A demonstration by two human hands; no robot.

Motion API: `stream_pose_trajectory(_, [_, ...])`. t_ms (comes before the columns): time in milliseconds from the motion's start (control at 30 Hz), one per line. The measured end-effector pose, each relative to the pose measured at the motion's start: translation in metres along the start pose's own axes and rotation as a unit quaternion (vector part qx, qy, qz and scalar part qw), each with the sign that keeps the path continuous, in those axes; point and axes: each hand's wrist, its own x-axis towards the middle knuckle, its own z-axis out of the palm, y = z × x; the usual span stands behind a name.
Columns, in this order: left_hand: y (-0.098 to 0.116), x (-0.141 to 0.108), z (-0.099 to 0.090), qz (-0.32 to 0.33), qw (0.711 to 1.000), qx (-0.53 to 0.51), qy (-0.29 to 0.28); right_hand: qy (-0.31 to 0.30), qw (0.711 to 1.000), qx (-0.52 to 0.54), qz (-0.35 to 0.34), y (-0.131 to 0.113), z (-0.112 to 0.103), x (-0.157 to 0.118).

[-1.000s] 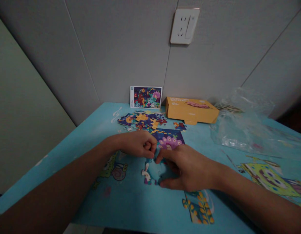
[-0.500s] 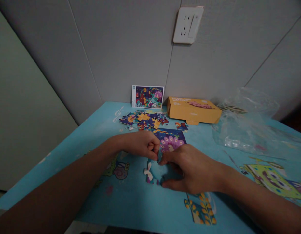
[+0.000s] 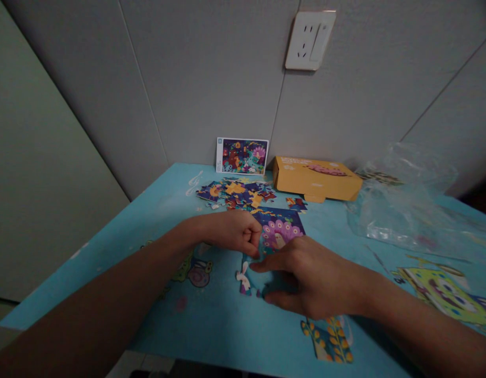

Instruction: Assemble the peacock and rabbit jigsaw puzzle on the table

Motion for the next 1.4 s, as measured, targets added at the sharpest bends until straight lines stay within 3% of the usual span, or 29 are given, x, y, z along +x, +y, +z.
stream_pose_trajectory(400, [-0.003,-0.001,-0.001,-0.027,0.998,-0.048,-0.017,0.004,0.999,-0.032,0.014,-0.004,0.003,-0.002])
stream_pose_trajectory(867, [-0.008,0.004,0.0,-0.004,0.998,-0.059,-0.031,-0.007,0.997,-0.075,-0.001,-0.004,0.004,-0.002])
stream_pose_trajectory(1133, [-0.016,0.002,-0.006,-0.013,0.994,-0.109,0.0,-0.016,0.998,-0.066,-0.006,-0.003,0.003,-0.004])
stream_pose_trajectory(1400, [-0.012,0.001,-0.005,-0.001,0.988,-0.147,-0.037,0.027,0.998,-0.064,0.001,-0.001,0.01,-0.001])
